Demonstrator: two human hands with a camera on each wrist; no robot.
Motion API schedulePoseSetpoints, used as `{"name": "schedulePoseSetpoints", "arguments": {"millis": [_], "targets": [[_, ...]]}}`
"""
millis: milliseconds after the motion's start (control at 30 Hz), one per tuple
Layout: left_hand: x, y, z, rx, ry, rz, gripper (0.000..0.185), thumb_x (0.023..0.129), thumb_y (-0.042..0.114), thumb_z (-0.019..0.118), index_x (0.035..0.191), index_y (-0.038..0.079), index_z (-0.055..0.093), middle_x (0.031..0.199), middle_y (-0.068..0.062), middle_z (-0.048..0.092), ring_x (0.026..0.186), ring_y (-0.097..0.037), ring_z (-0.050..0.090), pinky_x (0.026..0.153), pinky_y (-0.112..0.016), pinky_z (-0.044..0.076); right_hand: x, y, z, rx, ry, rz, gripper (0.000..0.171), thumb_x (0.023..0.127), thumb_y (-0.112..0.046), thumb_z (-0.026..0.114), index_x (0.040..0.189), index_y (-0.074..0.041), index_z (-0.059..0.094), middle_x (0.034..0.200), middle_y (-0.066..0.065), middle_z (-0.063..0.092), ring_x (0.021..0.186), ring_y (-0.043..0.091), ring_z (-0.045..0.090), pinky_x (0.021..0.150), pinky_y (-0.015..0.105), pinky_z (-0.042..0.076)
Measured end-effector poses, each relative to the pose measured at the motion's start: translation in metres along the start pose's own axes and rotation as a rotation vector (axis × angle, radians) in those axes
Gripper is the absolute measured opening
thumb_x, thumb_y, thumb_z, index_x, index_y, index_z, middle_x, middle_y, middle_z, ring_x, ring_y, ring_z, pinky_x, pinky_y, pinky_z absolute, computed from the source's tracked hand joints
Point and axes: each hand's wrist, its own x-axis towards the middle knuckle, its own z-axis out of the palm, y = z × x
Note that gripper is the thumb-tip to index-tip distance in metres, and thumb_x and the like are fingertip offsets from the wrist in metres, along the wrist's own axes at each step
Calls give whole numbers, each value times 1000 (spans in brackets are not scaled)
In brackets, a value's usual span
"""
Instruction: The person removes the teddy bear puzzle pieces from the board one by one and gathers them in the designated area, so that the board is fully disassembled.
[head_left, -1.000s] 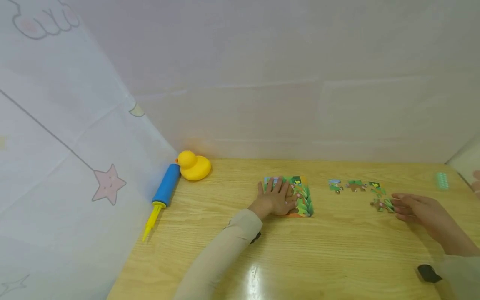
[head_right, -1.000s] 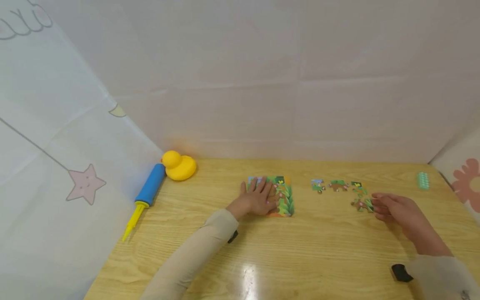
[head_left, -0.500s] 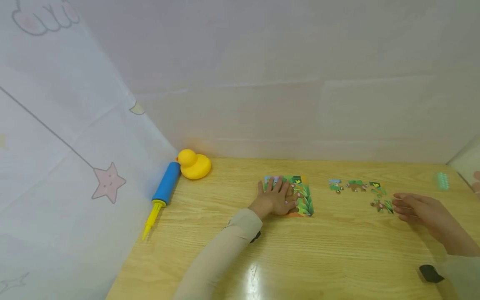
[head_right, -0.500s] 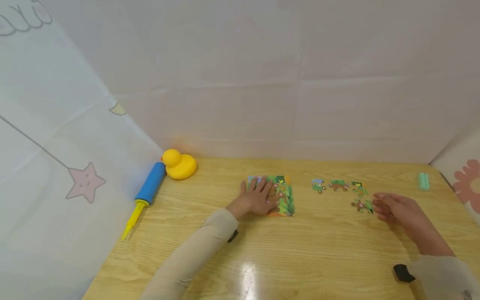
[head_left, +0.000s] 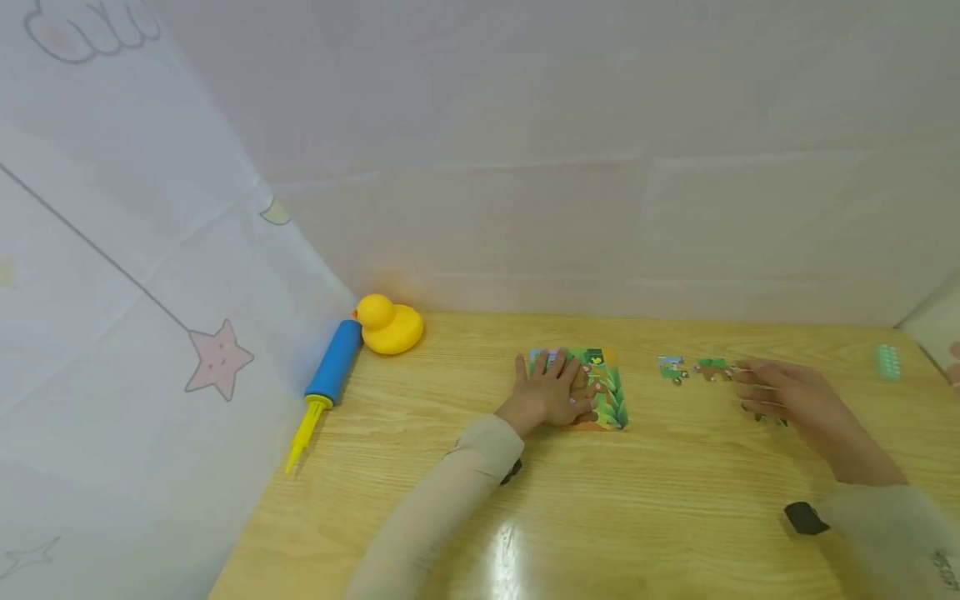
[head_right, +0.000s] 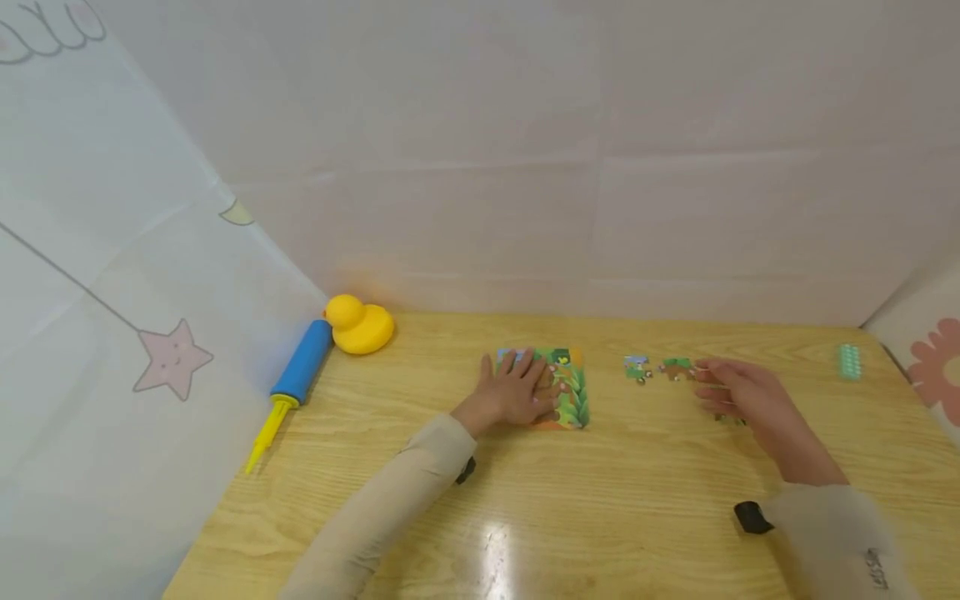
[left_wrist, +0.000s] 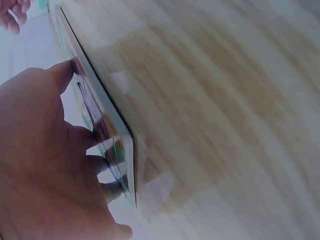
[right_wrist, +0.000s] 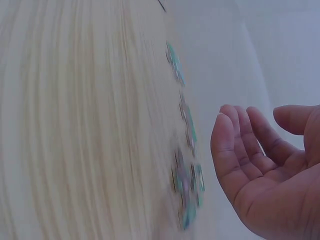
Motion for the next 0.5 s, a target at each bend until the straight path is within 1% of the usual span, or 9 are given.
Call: {"name": "schedulePoseSetpoints", "arguments": {"millis": [67,100,133,233,300,333,400,500], "targets": [[0,-1,0,4,7,5,83,99,75,28,165,30,6,173,3,-2,161,-26,0,125,-65,-1,9,-7,14,-91,-6,40,67,109,-44,42,155,4,33,118,-26,64,103,-4,68,88,24,59],[1,-1,1,0,14,9,83,98,75,27,165,31,7,173,3,-1,161,-26,1,125,-65,0,14,-10,21,-119,-17,57,72,108,-47,41,155,7,30,120,-22,64,104,-3,68,90,25,59],[1,-2,1,-7,22,18,82,99,75,26,165,31,8,173,3,1,161,-26,2,125,-65,2,18,-12,28,-122,-24,73,73,108,-49,41,155,6,31,123,-16,64,104,-1,69,91,27,59],[3,-8,0,-74,53,48,80,99,75,27,164,31,13,173,-1,6,160,-27,7,125,-65,8,29,-19,48,-105,-53,76,71,108,-48,41,154,6,34,131,8,62,106,7,71,94,32,59],[5,-13,-1,-121,72,79,79,99,74,30,164,31,16,173,-4,9,160,-28,10,125,-65,11,35,-23,61,-88,-68,76,68,109,-46,40,154,4,36,135,18,58,108,10,71,94,33,59],[5,-17,-2,-137,80,97,79,99,74,32,164,30,18,173,-5,10,160,-29,11,124,-65,12,38,-25,66,-83,-76,75,66,109,-45,40,154,4,37,137,21,56,108,12,71,94,34,59],[4,-23,-4,-158,80,120,81,98,74,37,164,30,18,173,-7,9,160,-30,9,124,-65,11,44,-28,77,-78,-92,81,65,109,-45,40,154,2,38,138,24,54,110,16,70,95,34,59],[-1,-30,-7,-113,64,124,86,96,74,41,165,30,13,173,-7,5,160,-32,5,124,-66,9,54,-33,94,-64,-125,94,62,110,-43,41,153,1,40,141,26,53,114,23,69,95,36,59]]}}
